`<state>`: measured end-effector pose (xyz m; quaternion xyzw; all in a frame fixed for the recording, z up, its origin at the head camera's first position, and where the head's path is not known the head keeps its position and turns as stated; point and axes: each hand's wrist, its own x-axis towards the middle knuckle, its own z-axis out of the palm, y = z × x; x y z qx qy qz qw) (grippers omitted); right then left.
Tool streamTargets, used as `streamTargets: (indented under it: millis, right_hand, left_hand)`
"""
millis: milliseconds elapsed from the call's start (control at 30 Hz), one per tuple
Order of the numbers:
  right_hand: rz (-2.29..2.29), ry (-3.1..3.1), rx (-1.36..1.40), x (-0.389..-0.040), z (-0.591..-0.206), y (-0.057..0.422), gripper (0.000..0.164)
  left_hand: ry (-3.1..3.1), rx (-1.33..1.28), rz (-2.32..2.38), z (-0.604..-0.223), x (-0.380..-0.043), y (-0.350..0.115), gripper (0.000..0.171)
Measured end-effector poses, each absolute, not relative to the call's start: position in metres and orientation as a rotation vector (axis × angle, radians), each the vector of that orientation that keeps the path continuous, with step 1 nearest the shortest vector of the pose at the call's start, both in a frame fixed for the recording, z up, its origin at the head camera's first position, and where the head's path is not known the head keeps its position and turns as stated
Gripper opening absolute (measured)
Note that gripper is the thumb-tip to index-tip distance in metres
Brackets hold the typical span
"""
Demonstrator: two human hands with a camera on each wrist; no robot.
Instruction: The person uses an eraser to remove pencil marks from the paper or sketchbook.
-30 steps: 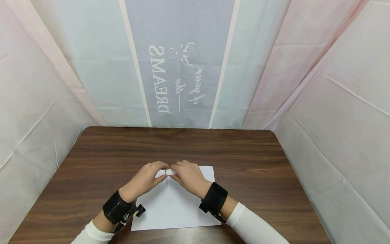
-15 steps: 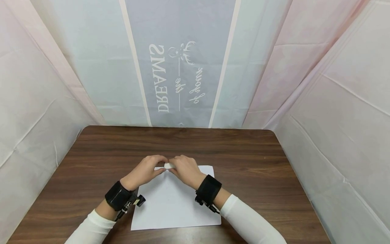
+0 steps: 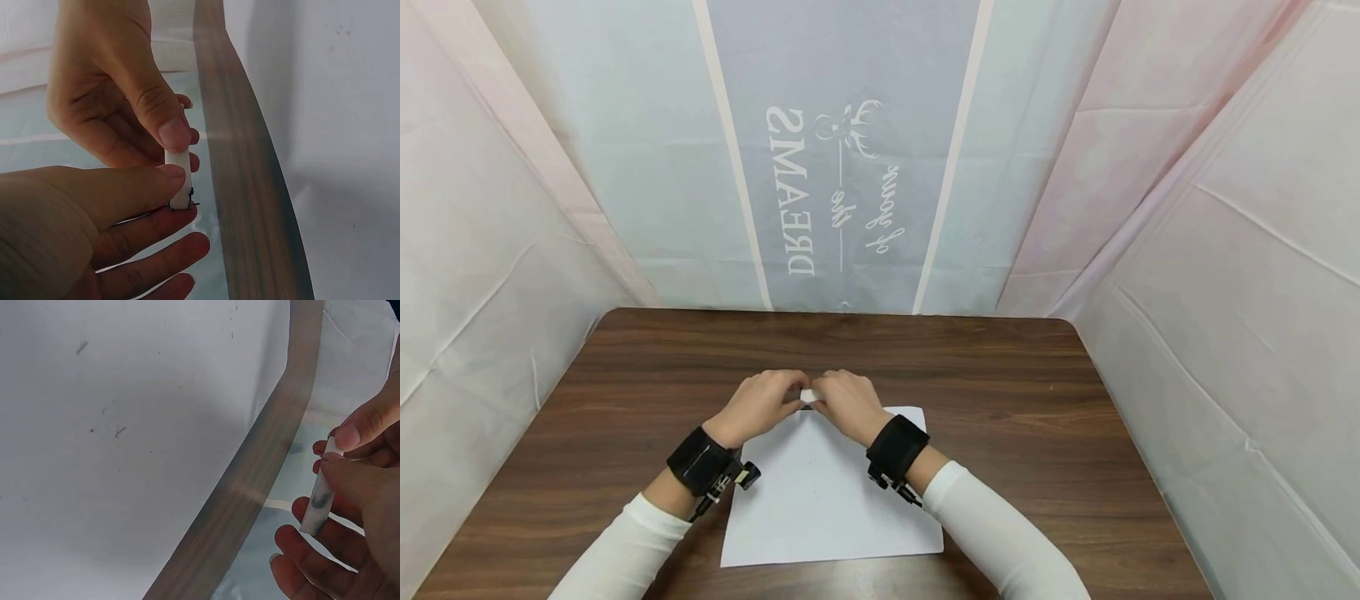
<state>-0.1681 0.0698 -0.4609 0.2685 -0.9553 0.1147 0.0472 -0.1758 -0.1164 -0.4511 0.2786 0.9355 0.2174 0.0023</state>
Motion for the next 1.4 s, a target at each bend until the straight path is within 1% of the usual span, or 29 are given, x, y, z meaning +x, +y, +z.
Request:
streamTargets:
  millis: [333,500,800,1033,1400]
  right_hand:
    - [0.298,-2.953,0.784,-0.179,-0.470,0.063,0.024]
    - [0.275,-2.984,0.749,-0.185,-0.473,0.059,0.024]
    - [0.273,-3.037,0.709,-0.195,-0.482,0.055,0.019]
    - [0.287,-3.040,0.721,-0.201,-0.488,0.053,0.011]
    - [0.217,-3.048,0.707,-0.205,-0.493,0.052,0.013]
  left_hand:
    - [2.948,0.885,0.649,-0.462,-0.187,-0.117,0.022]
    - [2.937,0.837,0.613,-0.466,-0.194,-0.115,0.020]
    - [2.941,0.812,0.509,-0.473,-0.206,-0.109,0.019]
    - [2.952,0.821,0.503,-0.478,-0.210,-0.108,0.017]
    - [2.964,0.842,0.489,-0.487,-0.214,-0.105,0.015]
